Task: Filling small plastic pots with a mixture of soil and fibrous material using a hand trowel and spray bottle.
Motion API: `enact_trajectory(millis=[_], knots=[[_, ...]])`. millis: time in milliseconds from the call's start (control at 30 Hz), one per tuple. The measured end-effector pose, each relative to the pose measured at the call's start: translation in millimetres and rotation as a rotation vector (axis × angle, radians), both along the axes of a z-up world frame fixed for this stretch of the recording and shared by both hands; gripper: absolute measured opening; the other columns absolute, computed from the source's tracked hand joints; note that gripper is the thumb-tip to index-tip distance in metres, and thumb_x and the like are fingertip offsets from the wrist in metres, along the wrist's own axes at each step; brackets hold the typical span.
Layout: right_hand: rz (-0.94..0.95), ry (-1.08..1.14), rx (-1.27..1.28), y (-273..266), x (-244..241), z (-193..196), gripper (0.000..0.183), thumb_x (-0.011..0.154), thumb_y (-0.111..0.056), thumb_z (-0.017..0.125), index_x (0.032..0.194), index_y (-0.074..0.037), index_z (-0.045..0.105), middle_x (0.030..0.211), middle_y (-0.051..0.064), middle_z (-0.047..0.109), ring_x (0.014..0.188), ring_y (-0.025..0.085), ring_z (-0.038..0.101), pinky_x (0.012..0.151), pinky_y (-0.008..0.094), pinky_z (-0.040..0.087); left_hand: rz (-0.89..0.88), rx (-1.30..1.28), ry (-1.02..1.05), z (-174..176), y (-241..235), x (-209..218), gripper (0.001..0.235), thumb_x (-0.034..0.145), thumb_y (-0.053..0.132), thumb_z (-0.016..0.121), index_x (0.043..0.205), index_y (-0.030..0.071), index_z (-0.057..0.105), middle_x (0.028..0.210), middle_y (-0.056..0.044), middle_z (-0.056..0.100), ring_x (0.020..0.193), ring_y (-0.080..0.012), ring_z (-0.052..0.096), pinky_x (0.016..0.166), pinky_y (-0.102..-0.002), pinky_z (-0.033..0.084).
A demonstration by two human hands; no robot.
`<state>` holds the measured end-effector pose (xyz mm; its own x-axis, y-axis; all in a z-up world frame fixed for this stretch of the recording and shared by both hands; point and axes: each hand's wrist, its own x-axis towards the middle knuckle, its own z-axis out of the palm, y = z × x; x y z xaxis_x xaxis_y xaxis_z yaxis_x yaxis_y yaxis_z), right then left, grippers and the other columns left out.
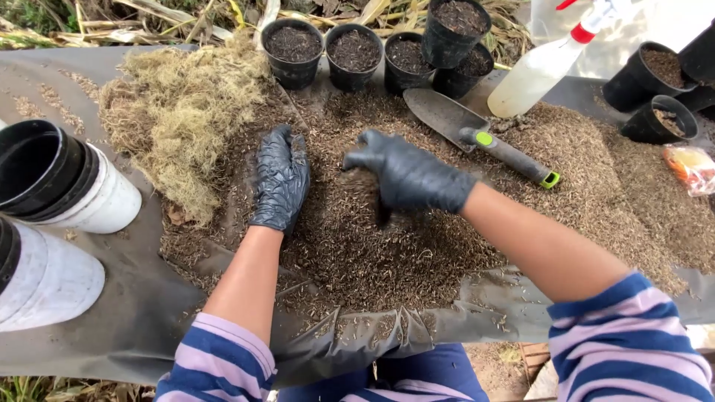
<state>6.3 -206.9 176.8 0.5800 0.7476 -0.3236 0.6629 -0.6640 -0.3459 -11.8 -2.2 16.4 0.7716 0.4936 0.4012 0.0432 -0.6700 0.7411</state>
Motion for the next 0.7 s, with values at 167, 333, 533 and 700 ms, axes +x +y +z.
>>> enact_trajectory(millis=[167, 333, 533, 700], knots=[[-0.097, 0.03, 0.434, -26.6, 49.7, -22.5, 0.068, 0.059, 0.002, 0.075, 0.12, -0.027, 0.076, 0.116, 0.005, 0.068, 0.119, 0.026, 0.061, 0.106, 0.037, 0.045, 0.013, 0.034, 0.008, -15.2, 4.1, 8.4, 0.028, 0.105, 0.034, 0.058, 0.125, 0.015, 0.064, 0.108, -0.014, 0.071, 0.111, -0.0383, 0.067, 0.095, -0.051, 0.054], [-0.233, 0.285, 0.367, -20.9, 46.2, 57.8, 0.044, 0.083, -0.009, 0.066, 0.126, -0.01, 0.054, 0.12, 0.009, 0.056, 0.079, 0.015, 0.057, 0.067, 0.028, 0.056, -0.048, -0.026, -0.05, 0.2, -3.5, 0.2, 0.026, 0.103, 0.017, 0.054, 0.126, 0.005, 0.06, 0.105, -0.011, 0.065, 0.094, -0.0261, 0.064, 0.082, -0.04, 0.054], [0.084, -0.052, 0.281, -33.8, 72.9, 52.9, 0.065, 0.084, -0.008, 0.064, 0.148, -0.007, 0.049, 0.148, 0.017, 0.052, 0.136, 0.036, 0.048, 0.11, 0.05, 0.039, -0.082, -0.083, -0.094, -7.0, -0.2, 3.2, 0.032, 0.102, 0.017, 0.054, 0.13, 0.003, 0.059, 0.115, -0.014, 0.065, 0.105, -0.0286, 0.063, 0.095, -0.041, 0.051], [-0.188, 0.024, 0.207, -22.9, 29.3, 75.7, 0.065, 0.087, 0.011, 0.039, 0.148, -0.009, 0.049, 0.15, 0.02, 0.052, 0.14, 0.039, 0.045, 0.114, 0.061, 0.035, -0.106, -0.042, -0.163, -8.6, -1.0, 3.6, 0.03, 0.103, 0.017, 0.055, 0.128, 0.001, 0.058, 0.108, -0.014, 0.065, 0.099, -0.0288, 0.063, 0.088, -0.042, 0.053]])
